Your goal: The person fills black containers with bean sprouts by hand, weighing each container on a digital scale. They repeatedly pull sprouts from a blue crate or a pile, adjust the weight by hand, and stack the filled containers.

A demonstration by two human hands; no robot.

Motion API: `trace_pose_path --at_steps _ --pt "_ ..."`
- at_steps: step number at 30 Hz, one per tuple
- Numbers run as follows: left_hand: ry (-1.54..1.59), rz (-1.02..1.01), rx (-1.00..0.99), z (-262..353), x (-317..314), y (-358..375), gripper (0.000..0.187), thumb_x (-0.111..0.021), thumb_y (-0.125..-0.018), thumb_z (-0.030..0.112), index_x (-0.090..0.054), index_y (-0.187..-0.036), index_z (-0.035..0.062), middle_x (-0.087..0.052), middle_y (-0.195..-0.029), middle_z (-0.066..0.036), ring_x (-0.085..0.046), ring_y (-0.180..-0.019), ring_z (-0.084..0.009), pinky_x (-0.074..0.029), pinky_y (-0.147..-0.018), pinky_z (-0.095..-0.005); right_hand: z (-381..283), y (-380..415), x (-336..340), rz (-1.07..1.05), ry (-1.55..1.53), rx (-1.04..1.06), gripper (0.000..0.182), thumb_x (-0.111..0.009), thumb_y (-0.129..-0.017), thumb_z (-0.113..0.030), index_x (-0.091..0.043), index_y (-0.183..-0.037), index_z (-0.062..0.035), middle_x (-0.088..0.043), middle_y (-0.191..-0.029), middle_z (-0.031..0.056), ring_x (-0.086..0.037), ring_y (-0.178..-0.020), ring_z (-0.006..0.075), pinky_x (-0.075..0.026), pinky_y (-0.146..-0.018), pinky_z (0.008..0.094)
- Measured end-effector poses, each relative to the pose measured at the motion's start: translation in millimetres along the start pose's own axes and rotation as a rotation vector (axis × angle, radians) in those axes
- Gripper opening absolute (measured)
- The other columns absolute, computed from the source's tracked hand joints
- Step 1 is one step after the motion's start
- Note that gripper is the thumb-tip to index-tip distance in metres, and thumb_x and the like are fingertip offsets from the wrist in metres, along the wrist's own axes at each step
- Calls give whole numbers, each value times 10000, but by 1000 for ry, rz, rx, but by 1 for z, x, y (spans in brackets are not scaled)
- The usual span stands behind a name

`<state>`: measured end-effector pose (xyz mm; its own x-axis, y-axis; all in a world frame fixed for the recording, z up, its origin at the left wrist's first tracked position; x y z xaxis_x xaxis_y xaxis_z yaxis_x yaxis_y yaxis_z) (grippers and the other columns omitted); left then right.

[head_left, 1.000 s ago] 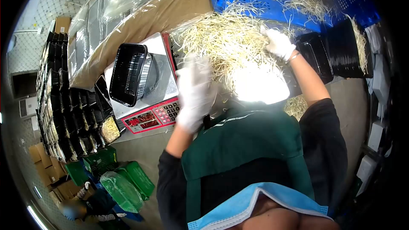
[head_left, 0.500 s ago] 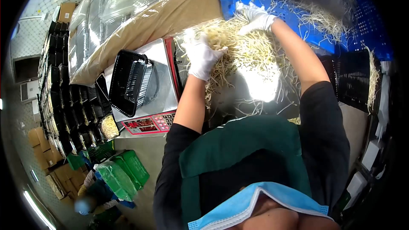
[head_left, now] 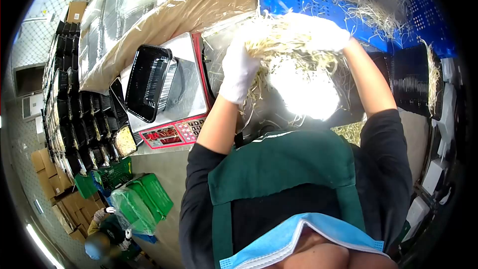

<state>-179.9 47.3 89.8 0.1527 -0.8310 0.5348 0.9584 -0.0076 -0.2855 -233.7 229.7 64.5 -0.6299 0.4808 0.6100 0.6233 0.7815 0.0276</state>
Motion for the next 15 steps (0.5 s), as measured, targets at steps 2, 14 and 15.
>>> trace_pose_path --at_steps 2,14,15 --pt "397 -82 246 -15 0 32 486 -705 -732 36 -563 -1191 108 -636 -1090 -151 -624 -1007 -287 -497 -840 -342 4 32 2 83 -430 -21 843 -732 -693 -271 -364 -1425 -73 -388 -1457 146 -367 -1346 274 -287 -1119 340" --pt "-515 -269 -79 -44 -47 73 572 -688 -755 155 -504 -1289 65 -618 -1091 -160 -515 -1145 -333 -374 -988 -470 55 122 -29 432 567 -922 1251 -830 -563 -447 -86 -1493 -64 -236 -1474 294 -256 -1359 454 -299 -1098 460" --pt "-509 -271 -89 -31 -55 58 572 -688 -755 155 -504 -1289 65 -618 -1091 -160 -515 -1145 -333 -374 -988 -470 73 117 -20 440 570 -929 1251 -830 -563 -447 -86 -1493 -64 -236 -1474 294 -256 -1359 454 -299 -1098 460"
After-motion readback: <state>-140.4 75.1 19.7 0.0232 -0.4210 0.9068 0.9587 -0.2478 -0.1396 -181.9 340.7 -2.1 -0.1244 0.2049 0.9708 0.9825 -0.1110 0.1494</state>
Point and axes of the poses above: each hand's wrist, its own y-axis away from the middle knuckle, its own x-axis out of the back of the hand, z = x × y, the point moved 9 cm from there along -y, towards the middle knuckle
